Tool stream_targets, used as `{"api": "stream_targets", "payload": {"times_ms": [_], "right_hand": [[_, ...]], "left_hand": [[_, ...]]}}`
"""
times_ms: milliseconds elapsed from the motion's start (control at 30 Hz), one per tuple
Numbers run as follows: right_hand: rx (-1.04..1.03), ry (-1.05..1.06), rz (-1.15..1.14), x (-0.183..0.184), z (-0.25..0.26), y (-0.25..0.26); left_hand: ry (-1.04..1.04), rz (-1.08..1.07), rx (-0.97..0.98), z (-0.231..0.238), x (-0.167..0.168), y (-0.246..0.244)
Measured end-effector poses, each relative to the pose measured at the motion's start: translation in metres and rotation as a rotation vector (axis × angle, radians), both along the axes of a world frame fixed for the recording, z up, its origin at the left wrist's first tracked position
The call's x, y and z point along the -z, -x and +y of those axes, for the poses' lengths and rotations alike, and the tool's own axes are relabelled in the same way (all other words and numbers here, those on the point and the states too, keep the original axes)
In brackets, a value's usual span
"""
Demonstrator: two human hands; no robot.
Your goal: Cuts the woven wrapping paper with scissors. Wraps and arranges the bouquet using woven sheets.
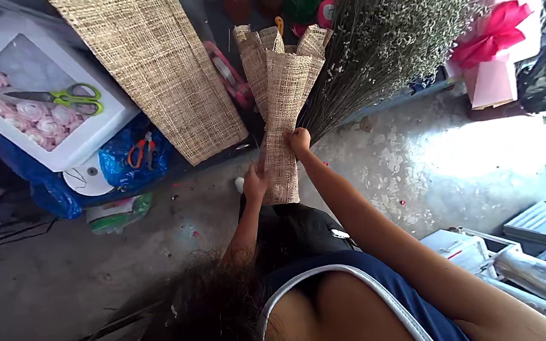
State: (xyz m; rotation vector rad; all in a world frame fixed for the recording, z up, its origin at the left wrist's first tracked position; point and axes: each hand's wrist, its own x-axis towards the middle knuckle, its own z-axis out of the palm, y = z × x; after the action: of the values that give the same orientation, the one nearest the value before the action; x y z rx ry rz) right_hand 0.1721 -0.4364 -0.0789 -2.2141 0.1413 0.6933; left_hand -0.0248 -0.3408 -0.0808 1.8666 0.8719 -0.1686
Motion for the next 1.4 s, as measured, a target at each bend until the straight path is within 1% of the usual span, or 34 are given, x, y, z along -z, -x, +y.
{"api": "stream_targets", "payload": {"times_ms": [67, 133, 233, 300, 333, 400, 467, 500, 533, 567, 600, 633, 667, 700, 733, 767, 800, 833, 900, 1000, 1100, 1167, 1267, 1400], "right_hand": [[0.008, 0.013, 0.011, -0.002, 0.002, 0.001], [0.008, 0.026, 0.024, -0.001, 0.003, 0.0], [0.004, 0.026, 0.025, 0.008, 0.0, -0.003], [0.009, 0.015, 0.042, 0.015, -0.005, -0.006], [0.013, 0.003, 0.057, 0.016, -0.004, -0.007], [0.035, -0.023, 0.097, 0.014, -0.001, -0.006], [0.072, -0.049, 0.127, 0.011, 0.001, -0.002], [0.082, -0.05, 0.126, 0.009, 0.002, -0.001], [0.085, -0.049, 0.12, 0.007, 0.004, -0.002], [0.085, -0.048, 0.121, 0.007, 0.004, -0.002], [0.086, -0.042, 0.114, 0.008, 0.004, -0.003], [0.083, -0.032, 0.104, 0.009, 0.005, -0.002], [0.078, -0.027, 0.095, 0.01, 0.005, 0.0], [0.072, -0.024, 0.089, 0.009, 0.006, 0.002], [0.065, -0.023, 0.083, 0.008, 0.007, 0.004], [0.051, -0.017, 0.081, 0.008, 0.008, 0.003], [0.03, -0.013, 0.078, 0.008, 0.009, 0.0], [-0.001, -0.009, 0.08, 0.008, 0.006, -0.002], [-0.067, -0.013, 0.122, 0.009, -0.001, -0.011], [-0.084, -0.14, 0.247, 0.01, -0.007, -0.026], [-0.115, -0.169, 0.295, 0.012, -0.011, -0.03], [-0.123, -0.19, 0.323, 0.013, -0.013, -0.034], [-0.126, -0.272, 0.443, 0.016, -0.02, -0.041], [-0.251, -0.366, 0.551, 0.026, -0.034, -0.06]], "left_hand": [[0.131, 0.067, -0.041, -0.013, -0.003, 0.017], [0.176, 0.094, -0.098, -0.019, -0.005, 0.025], [0.082, 0.04, -0.155, -0.012, -0.007, 0.026], [0.003, -0.026, -0.192, -0.002, 0.002, 0.03], [-0.039, -0.022, -0.186, 0.006, 0.007, 0.032], [-0.099, 0.086, -0.084, 0.023, 0.017, 0.035], [-0.077, 0.258, 0.085, 0.038, 0.022, 0.034], [-0.049, 0.313, 0.131, 0.045, 0.023, 0.031], [-0.048, 0.334, 0.128, 0.048, 0.021, 0.026], [-0.084, 0.311, 0.072, 0.048, 0.014, 0.021], [-0.15, 0.233, -0.018, 0.043, 0.003, 0.015], [-0.235, 0.117, -0.09, 0.036, -0.013, 0.008], [-0.297, 0.001, -0.112, 0.027, -0.03, -0.002], [-0.318, -0.07, -0.084, 0.015, -0.048, -0.014], [-0.317, -0.095, -0.032, 0.0, -0.062, -0.03], [-0.301, -0.078, 0.026, -0.015, -0.069, -0.049], [-0.268, -0.037, 0.071, -0.03, -0.07, -0.068], [-0.232, 0.019, 0.085, -0.045, -0.065, -0.086], [-0.211, 0.074, 0.0, -0.065, -0.042, -0.113], [-0.24, 0.012, -0.167, -0.072, -0.003, -0.132], [-0.274, -0.006, -0.303, -0.075, 0.021, -0.14], [-0.328, -0.02, -0.352, -0.078, 0.029, -0.144], [-0.396, -0.007, -0.338, -0.079, 0.031, -0.144], [-0.355, 0.215, -0.258, -0.069, 0.012, -0.156]]}}
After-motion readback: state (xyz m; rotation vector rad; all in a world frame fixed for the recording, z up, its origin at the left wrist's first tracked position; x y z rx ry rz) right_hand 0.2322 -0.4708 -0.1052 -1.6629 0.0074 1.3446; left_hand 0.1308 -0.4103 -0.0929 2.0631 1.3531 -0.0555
